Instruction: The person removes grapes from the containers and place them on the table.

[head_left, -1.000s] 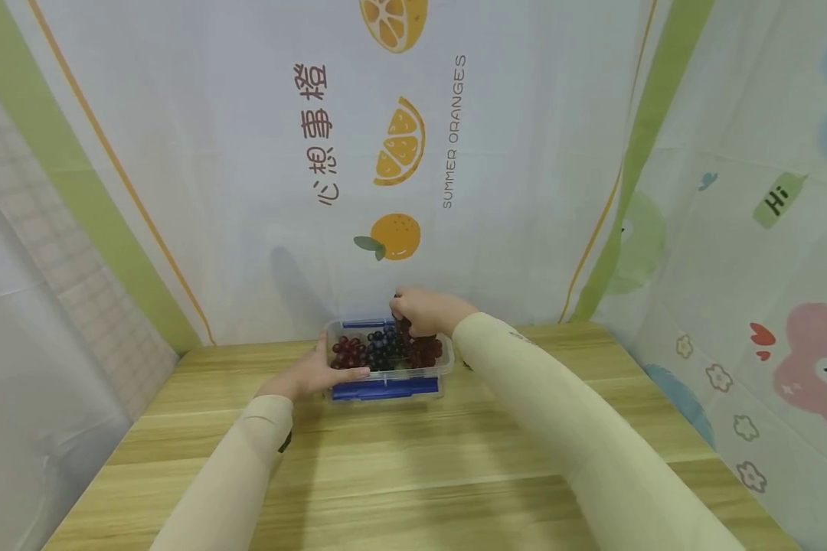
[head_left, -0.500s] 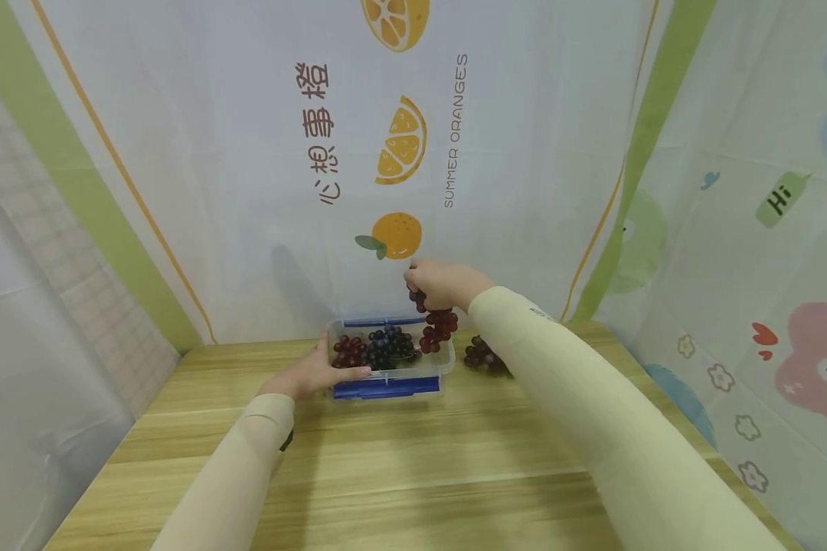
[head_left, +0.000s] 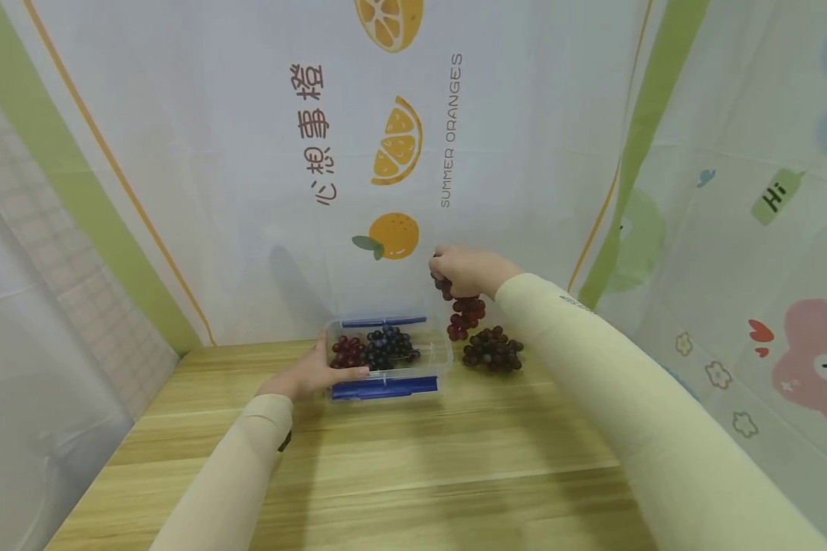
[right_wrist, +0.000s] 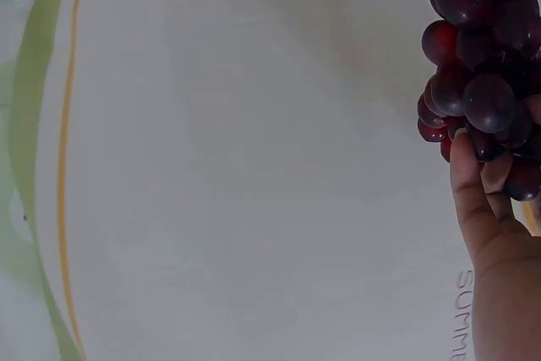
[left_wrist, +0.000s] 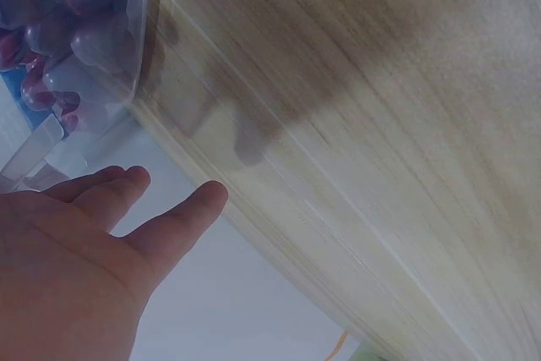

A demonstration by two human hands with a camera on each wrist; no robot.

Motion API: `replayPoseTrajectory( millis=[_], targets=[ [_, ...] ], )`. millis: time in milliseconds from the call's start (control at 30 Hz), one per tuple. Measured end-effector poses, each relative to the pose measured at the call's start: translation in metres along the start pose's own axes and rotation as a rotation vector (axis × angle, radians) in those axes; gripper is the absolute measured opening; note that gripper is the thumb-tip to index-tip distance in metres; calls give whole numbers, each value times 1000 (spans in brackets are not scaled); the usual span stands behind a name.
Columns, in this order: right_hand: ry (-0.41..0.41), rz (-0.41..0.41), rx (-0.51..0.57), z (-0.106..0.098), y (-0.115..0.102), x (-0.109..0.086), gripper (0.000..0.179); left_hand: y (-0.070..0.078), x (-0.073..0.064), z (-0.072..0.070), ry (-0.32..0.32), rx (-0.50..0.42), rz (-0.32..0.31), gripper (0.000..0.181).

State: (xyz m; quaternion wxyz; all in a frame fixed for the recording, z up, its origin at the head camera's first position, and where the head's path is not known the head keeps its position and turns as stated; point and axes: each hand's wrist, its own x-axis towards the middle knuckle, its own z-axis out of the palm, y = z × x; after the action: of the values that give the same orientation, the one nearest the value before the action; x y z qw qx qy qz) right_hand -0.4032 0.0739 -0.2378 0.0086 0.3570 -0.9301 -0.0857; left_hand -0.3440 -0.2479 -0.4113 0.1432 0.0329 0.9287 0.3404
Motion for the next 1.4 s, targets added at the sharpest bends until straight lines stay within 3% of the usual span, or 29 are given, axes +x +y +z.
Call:
replayPoseTrajectory(
  millis=[900, 1400],
  targets=[
    [48, -5, -37, 40, 83, -76, 16, -3, 2, 1, 15, 8, 10, 147],
    [10, 83, -142, 90, 119, -109, 17, -6, 5, 1, 15, 16, 4, 148]
  ],
)
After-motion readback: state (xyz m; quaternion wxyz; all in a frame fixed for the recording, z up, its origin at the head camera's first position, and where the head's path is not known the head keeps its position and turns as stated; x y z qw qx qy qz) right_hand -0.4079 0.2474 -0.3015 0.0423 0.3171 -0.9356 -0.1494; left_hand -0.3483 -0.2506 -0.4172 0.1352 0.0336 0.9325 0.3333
